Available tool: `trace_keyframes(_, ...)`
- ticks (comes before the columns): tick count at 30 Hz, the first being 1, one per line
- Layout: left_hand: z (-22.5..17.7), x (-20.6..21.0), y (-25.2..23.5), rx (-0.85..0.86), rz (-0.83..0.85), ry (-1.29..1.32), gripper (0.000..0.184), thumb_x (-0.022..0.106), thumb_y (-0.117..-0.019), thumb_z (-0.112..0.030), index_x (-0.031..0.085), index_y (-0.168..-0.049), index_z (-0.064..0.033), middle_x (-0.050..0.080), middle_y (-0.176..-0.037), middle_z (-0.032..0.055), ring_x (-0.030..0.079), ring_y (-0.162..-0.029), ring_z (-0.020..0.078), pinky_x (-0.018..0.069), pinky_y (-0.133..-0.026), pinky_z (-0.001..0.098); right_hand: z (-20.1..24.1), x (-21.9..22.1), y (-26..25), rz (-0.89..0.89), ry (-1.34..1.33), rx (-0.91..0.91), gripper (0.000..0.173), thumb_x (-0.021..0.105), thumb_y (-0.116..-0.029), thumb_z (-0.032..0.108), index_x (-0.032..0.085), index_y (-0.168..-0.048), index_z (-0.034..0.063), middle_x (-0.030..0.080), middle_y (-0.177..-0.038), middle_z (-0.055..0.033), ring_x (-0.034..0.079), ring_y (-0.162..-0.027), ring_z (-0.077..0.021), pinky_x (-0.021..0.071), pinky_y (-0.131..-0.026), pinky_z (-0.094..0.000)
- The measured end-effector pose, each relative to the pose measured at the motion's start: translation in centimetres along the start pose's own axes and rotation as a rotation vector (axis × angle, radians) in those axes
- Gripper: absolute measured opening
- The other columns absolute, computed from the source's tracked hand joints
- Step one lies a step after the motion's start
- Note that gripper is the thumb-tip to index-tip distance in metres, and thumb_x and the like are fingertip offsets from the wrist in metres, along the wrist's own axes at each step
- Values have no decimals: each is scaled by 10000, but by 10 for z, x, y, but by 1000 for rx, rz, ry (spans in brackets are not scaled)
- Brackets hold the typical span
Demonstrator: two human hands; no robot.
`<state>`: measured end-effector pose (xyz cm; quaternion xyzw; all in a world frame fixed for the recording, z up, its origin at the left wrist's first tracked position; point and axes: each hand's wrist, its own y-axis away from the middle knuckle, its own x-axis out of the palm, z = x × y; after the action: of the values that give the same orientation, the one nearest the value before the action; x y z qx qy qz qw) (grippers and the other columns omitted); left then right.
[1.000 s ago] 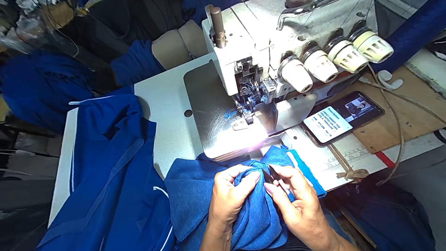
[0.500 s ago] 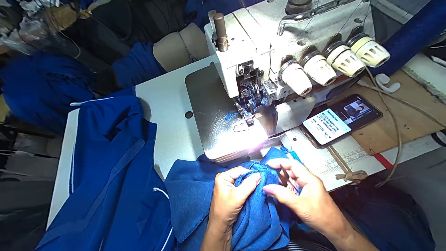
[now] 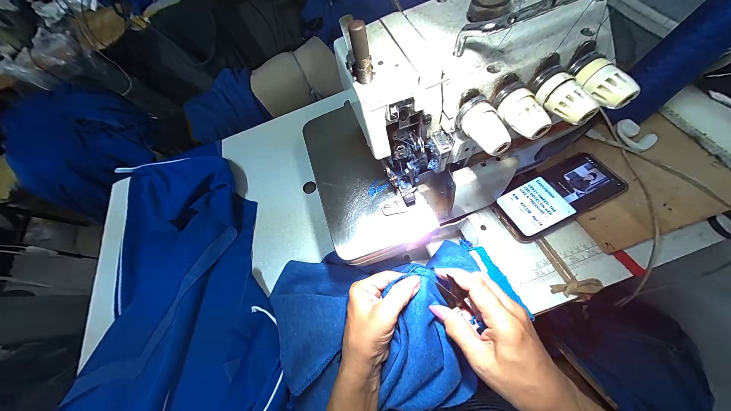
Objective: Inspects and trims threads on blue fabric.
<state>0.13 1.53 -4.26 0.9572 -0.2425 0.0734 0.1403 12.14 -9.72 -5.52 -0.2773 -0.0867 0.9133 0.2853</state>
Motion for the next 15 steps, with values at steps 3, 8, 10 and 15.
trace_keyframes(3, 0, 0, 0, 11, 5, 2, 150, 657, -883, -24, 756, -771, -32, 691, -664, 60, 660, -617, 70, 559, -606, 220, -2, 2, -1, 19, -13, 13, 368, 630, -992, 290, 698, -1257, 44, 661, -979, -6, 597, -809, 19, 516, -715, -116)
trace_keyframes(8, 2, -1, -1, 34, 24, 1, 146, 673, -871, -39, 756, -752, -49, 680, -653, 46, 645, -607, 58, 549, -595, 212, -1, 1, -2, 43, -4, 2, 364, 610, -1002, 287, 706, -1248, 37, 679, -982, -7, 622, -837, 12, 534, -755, -122)
trace_keyframes(10, 3, -3, -1, 49, 42, -8, 136, 683, -871, -52, 760, -758, -54, 683, -666, 40, 646, -621, 54, 547, -601, 208, 0, 1, -3, 55, -10, 13, 366, 603, -1002, 293, 704, -1255, 49, 676, -967, 4, 613, -822, 20, 524, -743, -118)
trace_keyframes(15, 3, -4, 0, 72, 65, -21, 91, 713, -852, -50, 770, -781, -50, 699, -704, 48, 658, -658, 57, 559, -635, 210, -1, 1, -5, 69, -16, 24, 362, 599, -1005, 291, 704, -1259, 57, 674, -968, 12, 605, -799, 26, 524, -725, -116)
